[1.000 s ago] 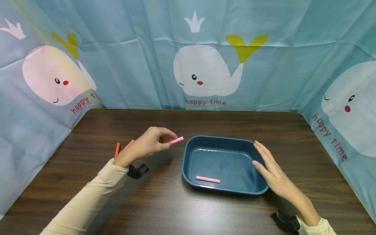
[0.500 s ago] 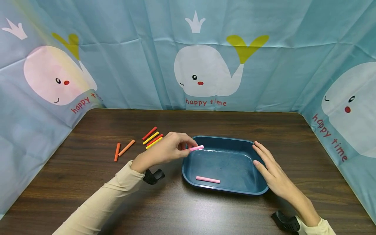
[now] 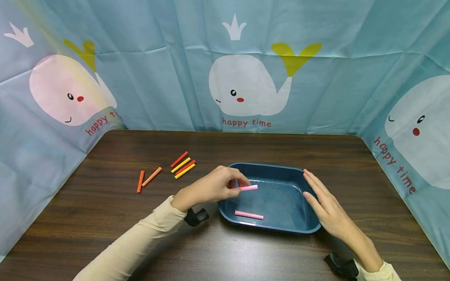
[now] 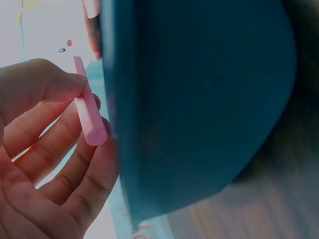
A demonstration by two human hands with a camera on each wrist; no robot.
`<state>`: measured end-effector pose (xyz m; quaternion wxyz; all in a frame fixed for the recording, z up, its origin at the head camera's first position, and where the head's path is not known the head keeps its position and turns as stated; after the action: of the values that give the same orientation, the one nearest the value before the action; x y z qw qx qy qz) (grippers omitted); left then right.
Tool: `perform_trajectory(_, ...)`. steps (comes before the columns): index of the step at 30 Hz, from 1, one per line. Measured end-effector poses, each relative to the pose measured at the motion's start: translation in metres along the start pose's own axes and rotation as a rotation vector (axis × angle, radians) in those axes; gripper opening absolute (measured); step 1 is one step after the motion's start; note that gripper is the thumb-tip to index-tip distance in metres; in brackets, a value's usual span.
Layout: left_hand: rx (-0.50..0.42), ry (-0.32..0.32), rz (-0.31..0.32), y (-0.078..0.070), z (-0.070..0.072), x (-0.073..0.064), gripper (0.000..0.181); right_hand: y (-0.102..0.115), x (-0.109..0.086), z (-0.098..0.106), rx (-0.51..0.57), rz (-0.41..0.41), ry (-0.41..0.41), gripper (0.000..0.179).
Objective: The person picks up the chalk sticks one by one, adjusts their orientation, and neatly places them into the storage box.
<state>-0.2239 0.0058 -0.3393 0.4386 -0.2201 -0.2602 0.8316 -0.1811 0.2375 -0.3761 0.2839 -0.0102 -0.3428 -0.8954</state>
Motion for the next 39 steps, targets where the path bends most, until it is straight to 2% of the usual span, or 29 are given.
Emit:
perform_trajectory(10,-0.001,0.086,-0.008,-0.002,-0.024,0.015,0.027,-0.002,0.001,0.000,0.024,-0.013,0.001,0.059)
perform_trajectory(19,-0.023,0.122,-0.009,0.000,-0.037,0.025,0.027,-0.003,0.001,-0.001,0.021,-0.038,0.001,0.061)
perform_trajectory(23,0.022,0.127,0.021,0.001,-0.041,0.027,0.026,-0.004,0.001,0.000,0.020,-0.041,-0.004,0.061)
perform_trajectory(31,0.176,0.145,0.113,0.007,-0.052,0.028,0.022,-0.005,0.001,0.000,0.028,-0.058,0.008,0.063)
perform_trajectory(39,0.242,0.159,0.116,0.007,-0.057,0.029,0.018,-0.005,0.001,0.000,0.032,-0.061,0.010,0.064)
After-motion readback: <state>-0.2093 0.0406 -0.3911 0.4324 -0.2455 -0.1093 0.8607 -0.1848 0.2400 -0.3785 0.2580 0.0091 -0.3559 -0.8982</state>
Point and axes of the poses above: each hand's wrist, its own x-axis towards the middle knuckle, its own z-axis out of the back of the hand, y = z × x, the point moved 9 cm from there along x, towards the middle knuckle, and after that the axes turned 15 degrees about y, right-handed, at the moved point
